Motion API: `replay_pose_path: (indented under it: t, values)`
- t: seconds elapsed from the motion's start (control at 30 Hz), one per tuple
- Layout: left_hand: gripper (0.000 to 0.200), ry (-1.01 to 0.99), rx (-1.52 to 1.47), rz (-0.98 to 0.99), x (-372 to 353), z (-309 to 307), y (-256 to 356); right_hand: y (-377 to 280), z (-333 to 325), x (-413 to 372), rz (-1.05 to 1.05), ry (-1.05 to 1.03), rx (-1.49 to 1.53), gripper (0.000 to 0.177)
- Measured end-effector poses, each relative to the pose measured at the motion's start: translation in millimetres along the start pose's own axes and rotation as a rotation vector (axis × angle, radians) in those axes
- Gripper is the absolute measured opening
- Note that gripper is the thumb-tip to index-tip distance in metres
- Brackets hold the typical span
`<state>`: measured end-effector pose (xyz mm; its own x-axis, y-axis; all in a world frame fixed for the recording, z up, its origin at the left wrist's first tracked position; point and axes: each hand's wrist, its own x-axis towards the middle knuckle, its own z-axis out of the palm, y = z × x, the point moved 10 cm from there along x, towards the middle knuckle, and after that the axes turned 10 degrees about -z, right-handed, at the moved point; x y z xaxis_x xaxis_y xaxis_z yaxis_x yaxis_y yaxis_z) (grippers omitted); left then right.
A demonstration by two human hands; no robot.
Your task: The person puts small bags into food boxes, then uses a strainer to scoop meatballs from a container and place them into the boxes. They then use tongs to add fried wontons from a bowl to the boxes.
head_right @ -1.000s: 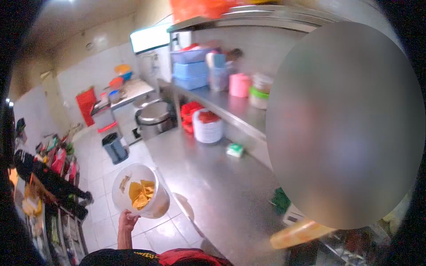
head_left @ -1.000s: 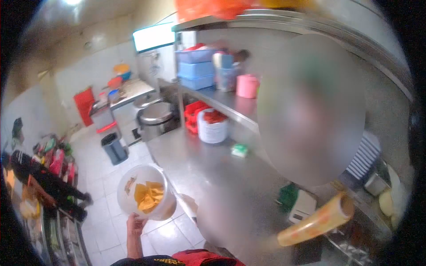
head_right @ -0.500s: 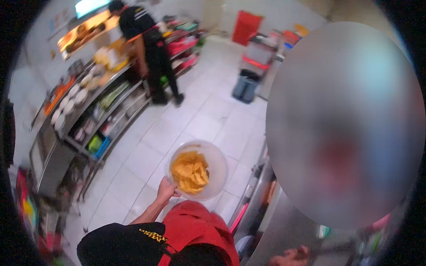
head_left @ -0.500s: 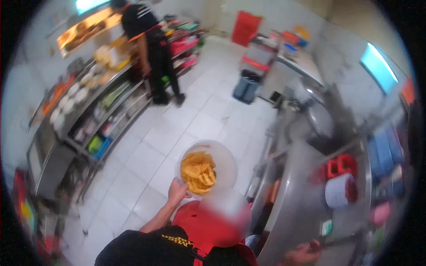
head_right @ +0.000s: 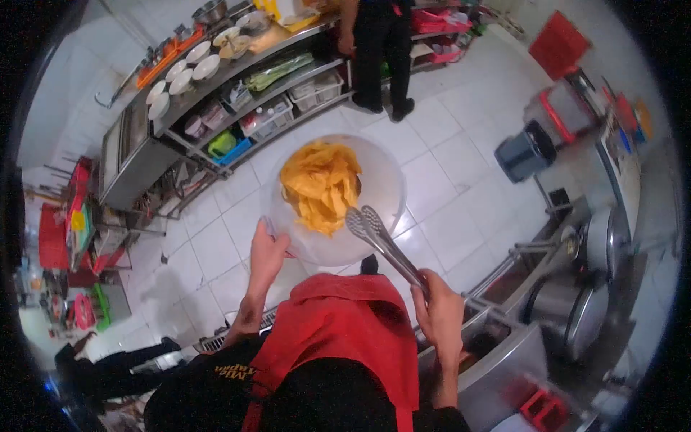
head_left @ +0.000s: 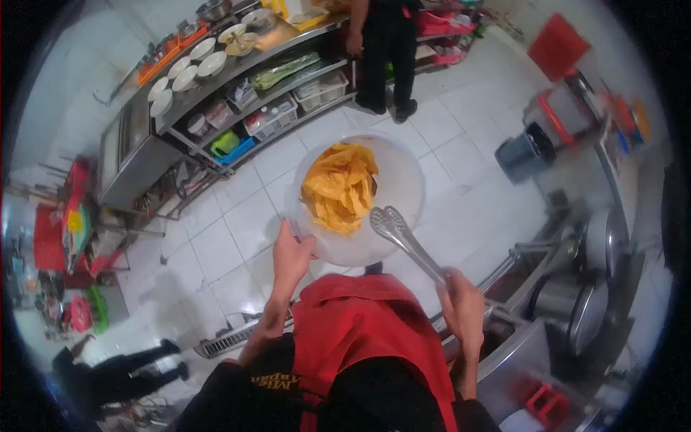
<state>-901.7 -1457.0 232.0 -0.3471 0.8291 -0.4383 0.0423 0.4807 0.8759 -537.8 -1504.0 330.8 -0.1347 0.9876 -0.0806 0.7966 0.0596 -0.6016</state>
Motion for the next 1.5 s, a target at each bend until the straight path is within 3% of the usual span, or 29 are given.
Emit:
replay_pose_path:
  t: [0.07, 0.27, 0.43, 0.47, 0.53, 0.6, 0.63, 0.7, 1.1, 1.3, 1.5]
  values:
    - [0.036, 0.057, -0.025, -0.027, -3.8, 1.4, 28.5, -18.8, -18.0, 46.0, -0.293, 0.041, -0.174, 0.028]
    - [0.037, 0.18, -0.233, -0.009, 20.4, 0.9, 34.6, -46.2, -16.2, 160.4, -0.495, -0.035, -0.166, 0.026]
    - [0.039, 0.163, -0.26, -0.026, 50.4, -6.1, 56.5, -80.5, -28.7, 233.2, -0.757, 0.048, -0.35, 0.029]
    - [0.037, 0.155, -0.16, -0.043, 66.4, -7.3, 61.3, -88.4, -29.6, 250.4, -0.844, 0.054, -0.45, 0.031]
    - [0.035, 0.109, -0.076, -0.112, 127.5, -32.2, 95.3, -136.0, -26.7, 323.3, -0.827, -0.043, -0.543, 0.032]
    - [0.034, 0.067, 0.22, -0.155, 155.3, -36.9, 124.5, -168.6, -33.7, 352.6, -0.967, -0.038, -0.609, 0.03]
    - [0.034, 0.067, 0.212, -0.142, 174.3, -39.7, 131.9, -186.3, -39.9, 364.7, -1.053, 0.008, -0.609, 0.028]
    - [0.036, 0.081, 0.395, -0.022, 201.5, -37.7, 144.8, -204.9, -39.7, 399.1, -1.099, -0.025, -0.634, 0.028]
    - [0.042, 0.033, 0.499, -0.042, 299.2, -7.1, 218.1, -235.9, -0.1, 553.4, -1.282, -0.187, -0.725, 0.025]
    - [0.043, 0.088, 0.462, -0.042, 348.5, 12.7, 239.3, -209.5, 23.0, 632.4, -1.34, -0.266, -0.702, 0.018]
    - [0.036, 0.243, 0.316, -0.064, 377.7, 30.6, 274.0, -196.3, 1.4, 716.0, -1.396, -0.293, -0.56, 0.015]
